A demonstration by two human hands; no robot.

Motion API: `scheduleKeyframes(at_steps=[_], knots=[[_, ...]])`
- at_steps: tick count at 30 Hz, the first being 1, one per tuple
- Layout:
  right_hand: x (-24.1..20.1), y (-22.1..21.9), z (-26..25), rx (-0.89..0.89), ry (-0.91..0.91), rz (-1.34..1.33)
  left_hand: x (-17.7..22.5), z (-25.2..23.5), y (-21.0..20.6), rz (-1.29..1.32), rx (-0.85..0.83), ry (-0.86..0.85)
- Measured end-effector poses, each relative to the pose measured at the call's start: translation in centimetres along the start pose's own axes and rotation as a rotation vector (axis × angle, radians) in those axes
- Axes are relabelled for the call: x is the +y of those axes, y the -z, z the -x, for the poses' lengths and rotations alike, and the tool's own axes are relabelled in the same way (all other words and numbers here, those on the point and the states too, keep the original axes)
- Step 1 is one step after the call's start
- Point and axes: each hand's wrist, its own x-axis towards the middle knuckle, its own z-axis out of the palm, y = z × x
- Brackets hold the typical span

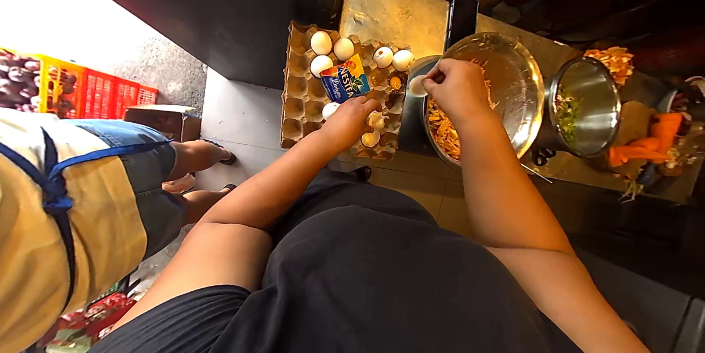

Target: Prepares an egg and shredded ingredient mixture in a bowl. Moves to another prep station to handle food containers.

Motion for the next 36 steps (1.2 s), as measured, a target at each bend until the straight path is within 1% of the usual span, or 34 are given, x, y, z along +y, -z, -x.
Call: scheduleKeyframes(at_steps=[2, 5, 11, 18, 22, 30, 36], knots=[[-1.2, -0.8, -1.6, 0.007, 0.012, 0.164, 0.1, 0.2, 0.0, 0.018, -0.005, 0.021], [-2.2, -2.6, -3.2, 0.005, 0.075, 0.312, 0.2, 0.5, -0.1, 0.024, 0.009, 0.050], [-3.0, -4.8, -3.8, -0.027, 0.046, 0.481, 0.1, 1.2, -0.2, 0.044, 0.042, 0.056], [-3.5, -5.7, -3.6, -0.035, 0.026, 0.641, -0.4, 1.5, -0.4, 0.048, 0.044, 0.028], [-3.4, -6.5, -3.5, 0.014, 0.067, 0.674, -0.5, 1.8, -0.1, 0.048, 0.041, 0.024], [-5.4, -6.8, -3.6, -0.052, -0.081, 0.682, -0.3, 1.7, -0.1, 0.036, 0.018, 0.025], [-5.3, -7.4, -3.7, -0.084, -0.105, 0.673, -0.3, 1.6, -0.2, 0.033, 0.011, 0.021]])
